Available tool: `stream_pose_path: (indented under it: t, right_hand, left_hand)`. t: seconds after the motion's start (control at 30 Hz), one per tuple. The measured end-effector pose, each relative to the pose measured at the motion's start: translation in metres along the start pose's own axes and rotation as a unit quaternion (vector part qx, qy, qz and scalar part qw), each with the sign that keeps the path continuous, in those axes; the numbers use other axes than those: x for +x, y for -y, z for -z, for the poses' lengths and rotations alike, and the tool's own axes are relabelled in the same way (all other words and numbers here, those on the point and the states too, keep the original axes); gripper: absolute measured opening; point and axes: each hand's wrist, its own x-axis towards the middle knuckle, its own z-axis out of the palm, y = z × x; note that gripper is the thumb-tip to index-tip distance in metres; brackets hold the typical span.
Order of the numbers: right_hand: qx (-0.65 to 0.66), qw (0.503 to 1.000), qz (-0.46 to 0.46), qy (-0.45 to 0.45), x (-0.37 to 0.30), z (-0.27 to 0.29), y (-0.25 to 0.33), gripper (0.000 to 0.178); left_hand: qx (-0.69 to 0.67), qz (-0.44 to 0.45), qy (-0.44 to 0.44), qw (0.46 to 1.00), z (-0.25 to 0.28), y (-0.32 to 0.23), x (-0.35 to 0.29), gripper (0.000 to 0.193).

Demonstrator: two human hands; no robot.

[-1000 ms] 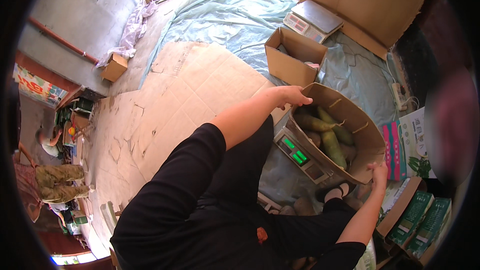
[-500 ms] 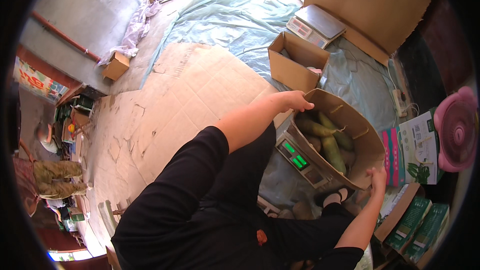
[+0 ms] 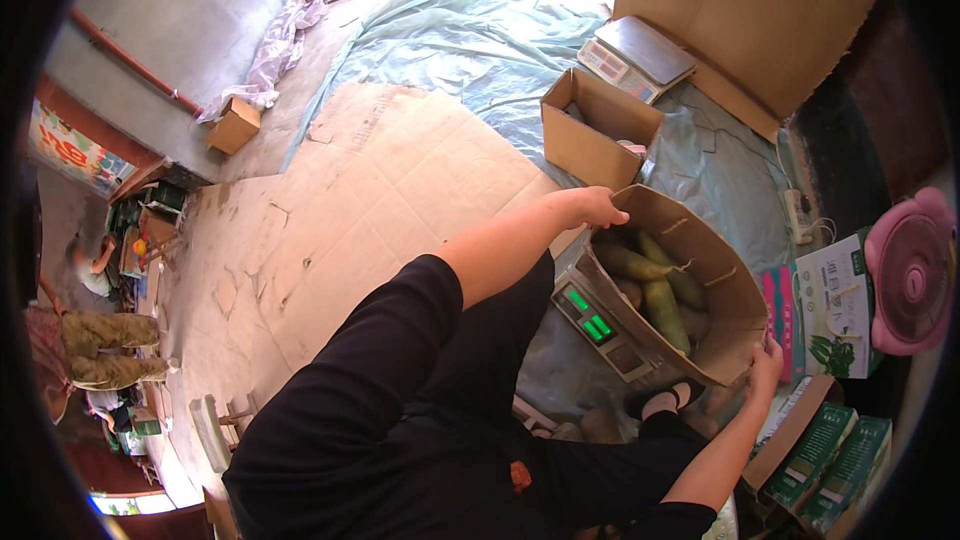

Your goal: The recorder is weighing produce, putting them into paper bags, and then placing the bags into cardboard boxes for packaging.

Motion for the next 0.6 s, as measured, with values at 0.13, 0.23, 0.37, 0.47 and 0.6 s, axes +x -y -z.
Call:
stream_pose_path:
  t: [0.13, 0.23, 0.37, 0.47, 0.6]
  right_hand:
    - [0.041, 0.995, 0.055, -0.072, -0.006, 0.019, 0.003, 0.054]
    - [0.212, 0.964, 0.035, -0.154, -0.048, 0.042, 0.078, 0.061]
    - [0.268, 0.921, 0.174, -0.222, -0.086, 0.113, 0.149, 0.060]
    - [0.284, 0.896, 0.239, -0.244, -0.095, 0.180, 0.170, 0.054]
    - [0.306, 0.885, 0.229, -0.265, -0.096, 0.198, 0.168, 0.048]
  left_hand:
    - [0.016, -0.011, -0.019, 1.000, -0.003, -0.002, -0.003, 0.048]
    - [0.019, 0.003, -0.050, 0.999, -0.001, 0.007, -0.009, 0.049]
    - [0.015, 0.001, -0.045, 0.999, 0.000, 0.005, -0.007, 0.049]
    - [0.043, -0.014, -0.047, 0.998, -0.001, 0.002, -0.008, 0.048]
    - [0.018, -0.015, -0.050, 0.998, -0.001, -0.003, -0.013, 0.048]
